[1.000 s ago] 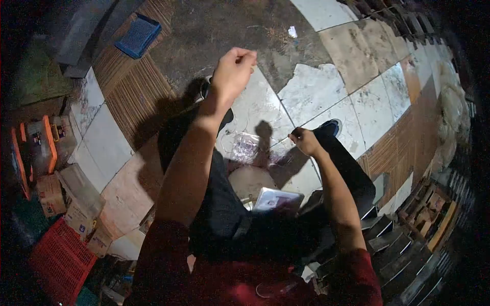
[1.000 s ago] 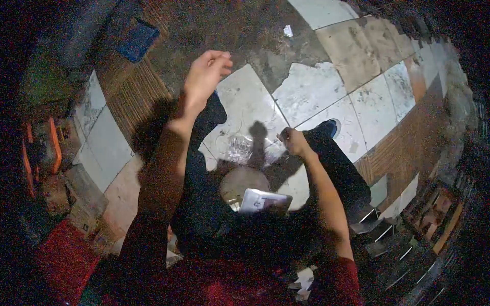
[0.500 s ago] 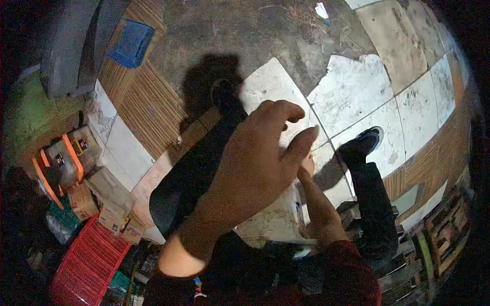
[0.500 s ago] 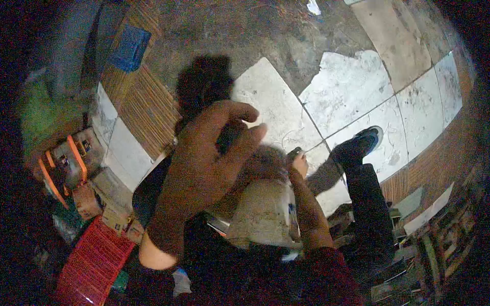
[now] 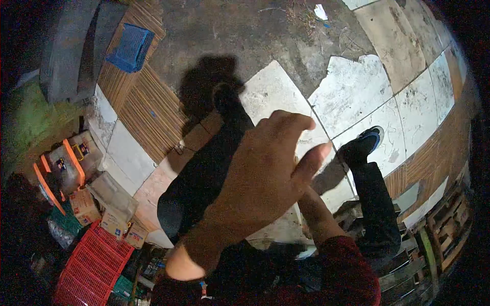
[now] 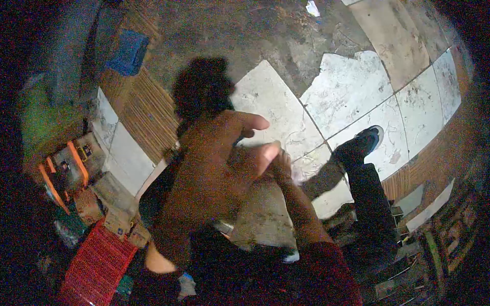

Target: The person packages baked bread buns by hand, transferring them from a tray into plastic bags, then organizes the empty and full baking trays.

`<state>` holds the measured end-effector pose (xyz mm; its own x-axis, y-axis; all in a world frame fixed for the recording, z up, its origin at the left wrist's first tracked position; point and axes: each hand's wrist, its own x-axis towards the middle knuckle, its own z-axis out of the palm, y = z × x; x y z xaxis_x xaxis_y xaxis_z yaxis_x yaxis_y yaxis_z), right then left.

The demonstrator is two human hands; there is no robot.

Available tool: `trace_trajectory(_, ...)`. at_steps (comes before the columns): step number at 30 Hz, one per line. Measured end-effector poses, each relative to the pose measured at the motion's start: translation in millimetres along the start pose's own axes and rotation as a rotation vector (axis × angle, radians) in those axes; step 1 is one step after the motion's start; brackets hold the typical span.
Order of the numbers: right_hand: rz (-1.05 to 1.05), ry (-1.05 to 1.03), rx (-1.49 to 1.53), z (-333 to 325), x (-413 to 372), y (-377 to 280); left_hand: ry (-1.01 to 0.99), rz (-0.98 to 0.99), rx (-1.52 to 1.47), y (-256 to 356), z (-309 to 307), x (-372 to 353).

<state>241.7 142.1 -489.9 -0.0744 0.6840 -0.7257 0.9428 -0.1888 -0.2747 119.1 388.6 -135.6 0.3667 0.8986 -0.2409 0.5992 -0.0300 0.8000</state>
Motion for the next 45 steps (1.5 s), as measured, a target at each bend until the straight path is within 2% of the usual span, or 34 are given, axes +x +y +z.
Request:
trace_trajectory(3,0.008,-0.055,-0.034,2.9,0.9,-1.8,0.035,-0.027,-0.131,-1.3,-0.1,1.6)
trace_trajectory(6,-0.012,-0.125,-0.052,-6.7,-4.4,-6.4,0.047,-0.083,-0.131,0.6,-2.6,2.6)
trace_trajectory(8,-0.068,-0.143,-0.043,-17.4,-11.0,-9.7,0.088,-0.049,-0.105,-3.1,-2.7,1.3)
trace_trajectory(9,-0.115,-0.127,-0.025,-13.0,-15.1,-8.9,0.121,-0.020,-0.078,-5.3,-2.4,-0.3)
trace_trajectory(10,-0.216,0.044,0.034,-1.4,-16.4,-4.3,0.129,-0.019,-0.088,-6.3,-3.8,-1.8)
trace_trajectory(12,-0.273,0.114,-0.058,2.3,-2.2,11.0,0.067,-0.105,-0.071,-7.7,-11.2,-2.4)
trace_trajectory(13,-0.252,-0.002,0.058,-52.5,-0.7,3.2,0.060,-0.122,-0.063,-8.2,-13.9,-2.8)
trace_trajectory(14,-0.227,-0.114,0.171,-109.1,-3.3,-6.9,0.113,-0.053,-0.075,-21.3,-6.9,-2.9)
trace_trajectory(15,-0.316,-0.039,0.295,-142.8,-6.5,-8.5,0.115,-0.024,-0.092,-27.3,-7.8,-3.6)
trace_trajectory(16,-0.339,-0.153,0.430,-199.7,-24.4,-20.2,0.117,0.005,-0.107,-30.4,-10.5,-5.1)
trace_trajectory(18,-0.419,-0.059,0.513,-260.4,-53.9,-30.2,-0.008,-0.035,0.084,-29.4,-13.7,-5.7)
trace_trajectory(20,-0.417,-0.067,0.567,-306.6,-91.6,-39.4,-0.149,0.010,0.117,-28.7,-17.6,-9.9)
trace_trajectory(22,-0.374,-0.086,0.665,-345.8,-138.2,-51.3,-0.417,0.036,0.029,-20.1,-20.5,-13.3)
trace_trajectory(24,-0.466,-0.010,0.590,-355.4,-167.0,-46.5,-0.547,0.083,-0.173,-23.7,-9.0,-17.4)
trace_trajectory(26,-0.387,0.098,0.655,-357.9,-195.4,-48.7,-0.672,0.173,-0.106,-19.0,-8.5,-19.8)
trace_trajectory(27,-0.395,0.186,0.556,-356.2,-202.7,-40.2,-0.663,0.190,-0.111,-16.8,-8.0,-22.2)
trace_trajectory(29,-0.344,0.434,0.476,-347.6,-208.7,-17.8,-0.471,0.131,-0.077,-19.9,-6.8,-23.4)
trace_trajectory(30,-0.286,0.596,0.494,-349.4,-217.1,-17.6,-0.170,0.037,0.038,-28.1,-6.0,-22.3)
trace_trajectory(31,-0.028,0.624,0.251,-357.1,-234.2,-13.8,0.133,-0.058,0.149,-37.2,-6.1,-21.5)
trace_trajectory(32,-0.149,0.991,-0.192,-332.7,-216.7,38.5,0.145,-0.049,0.151,-39.9,-11.8,-23.1)
trace_trajectory(33,-0.120,0.965,-0.605,-338.6,-235.6,48.8,0.243,-0.125,0.261,-42.3,-17.2,-26.4)
trace_trajectory(34,-0.040,1.126,-0.509,-339.9,-242.5,58.9,0.342,-0.202,0.369,-44.1,-19.9,-29.1)
trace_trajectory(35,0.118,1.060,-0.130,-352.1,-259.7,40.8,0.358,-0.126,0.198,-44.0,-16.2,-31.4)
trace_trajectory(36,0.275,0.961,0.246,-364.0,-284.1,16.5,0.359,-0.123,0.196,-38.3,-15.0,-38.3)
trace_trajectory(37,0.281,0.965,0.244,-363.8,-298.0,2.8,0.337,-0.074,0.007,-30.1,-13.1,-47.4)
trace_trajectory(39,0.144,1.149,0.395,-359.9,-312.5,-22.1,0.323,-0.002,-0.303,-11.6,-6.1,-64.0)
trace_trajectory(40,-0.069,1.264,0.289,-353.0,-314.6,-32.7,0.298,-0.024,-0.631,-11.9,11.0,-68.4)
trace_trajectory(41,-0.226,1.391,0.229,-343.7,-312.8,-47.5,0.178,-0.208,-0.971,31.8,-0.6,-100.4)
trace_trajectory(42,-0.345,1.442,0.147,-338.4,-313.1,-64.3,0.131,-0.226,-1.153,44.9,5.7,-119.8)
trace_trajectory(43,-0.286,1.285,0.424,-327.8,-320.7,-86.9,0.054,-0.222,-1.259,55.2,8.8,-138.0)
trace_trajectory(44,-0.380,1.406,0.149,-321.0,-316.4,-95.3,-0.005,-0.212,-1.353,57.3,13.1,-152.7)
trace_trajectory(45,-0.377,1.386,0.152,-315.0,-323.3,-117.5,0.046,-0.191,-1.410,66.4,15.7,-166.9)
